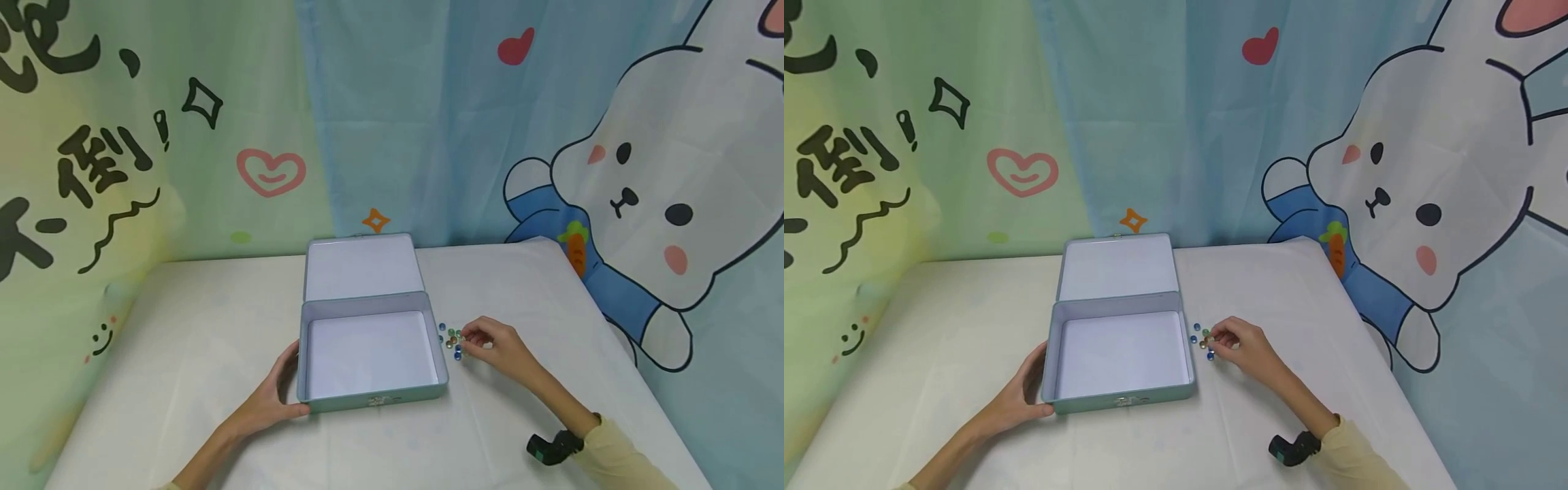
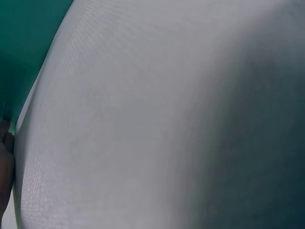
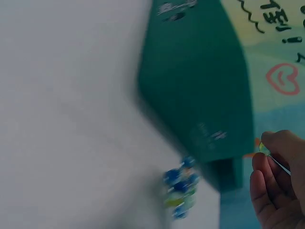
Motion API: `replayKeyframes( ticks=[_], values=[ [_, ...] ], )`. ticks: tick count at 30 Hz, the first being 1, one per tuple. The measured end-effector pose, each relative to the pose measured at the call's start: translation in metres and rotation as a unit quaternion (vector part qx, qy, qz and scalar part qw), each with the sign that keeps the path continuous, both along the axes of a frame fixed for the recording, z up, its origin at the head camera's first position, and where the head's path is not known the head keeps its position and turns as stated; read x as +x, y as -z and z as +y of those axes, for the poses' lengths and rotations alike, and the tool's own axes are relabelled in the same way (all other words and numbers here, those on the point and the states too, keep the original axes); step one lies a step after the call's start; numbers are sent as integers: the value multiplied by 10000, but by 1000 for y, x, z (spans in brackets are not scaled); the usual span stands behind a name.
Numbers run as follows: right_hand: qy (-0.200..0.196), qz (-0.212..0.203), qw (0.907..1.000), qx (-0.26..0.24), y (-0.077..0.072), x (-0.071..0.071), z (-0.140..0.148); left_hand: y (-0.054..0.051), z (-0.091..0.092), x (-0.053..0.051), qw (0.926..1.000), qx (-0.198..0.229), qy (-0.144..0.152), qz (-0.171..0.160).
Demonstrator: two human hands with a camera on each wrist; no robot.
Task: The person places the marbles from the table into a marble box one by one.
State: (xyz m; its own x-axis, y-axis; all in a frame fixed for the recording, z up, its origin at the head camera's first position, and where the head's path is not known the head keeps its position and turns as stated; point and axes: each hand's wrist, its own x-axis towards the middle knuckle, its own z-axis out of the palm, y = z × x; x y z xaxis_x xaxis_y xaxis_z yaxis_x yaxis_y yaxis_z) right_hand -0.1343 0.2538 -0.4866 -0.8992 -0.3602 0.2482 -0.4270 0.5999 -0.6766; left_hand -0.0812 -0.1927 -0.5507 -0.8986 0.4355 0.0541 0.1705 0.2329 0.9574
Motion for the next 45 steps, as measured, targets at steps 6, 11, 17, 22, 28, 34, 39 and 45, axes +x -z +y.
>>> replayKeyframes(
  ticks=[6,11,17,22,28,34,39,45],
  values=[
    [-421,-153,9990,-93,-29,-10,-22,2,0,-2,10000,-39,-19,80],
    [-946,-119,9954,-12,-39,-20,-39,2,0,-1,9999,-73,-60,117],
    [-1478,14,9888,218,-46,-37,-67,1,-1,0,9997,-119,-150,116],
    [-1912,-119,9802,512,-55,-54,-100,0,-3,-1,9996,-169,-165,133],
    [-2779,-49,9574,785,-59,-71,-146,2,-2,0,9997,-142,-137,116],
    [-3398,-263,9310,1309,-47,-86,-189,5,-1,-1,9997,-157,-135,128],
    [-3818,-473,9045,1840,-34,-93,-216,5,-2,-1,9996,-195,-149,137],
    [-3919,-419,8853,2467,-14,-97,-244,4,-3,0,9998,-176,-127,46]
  ],
)
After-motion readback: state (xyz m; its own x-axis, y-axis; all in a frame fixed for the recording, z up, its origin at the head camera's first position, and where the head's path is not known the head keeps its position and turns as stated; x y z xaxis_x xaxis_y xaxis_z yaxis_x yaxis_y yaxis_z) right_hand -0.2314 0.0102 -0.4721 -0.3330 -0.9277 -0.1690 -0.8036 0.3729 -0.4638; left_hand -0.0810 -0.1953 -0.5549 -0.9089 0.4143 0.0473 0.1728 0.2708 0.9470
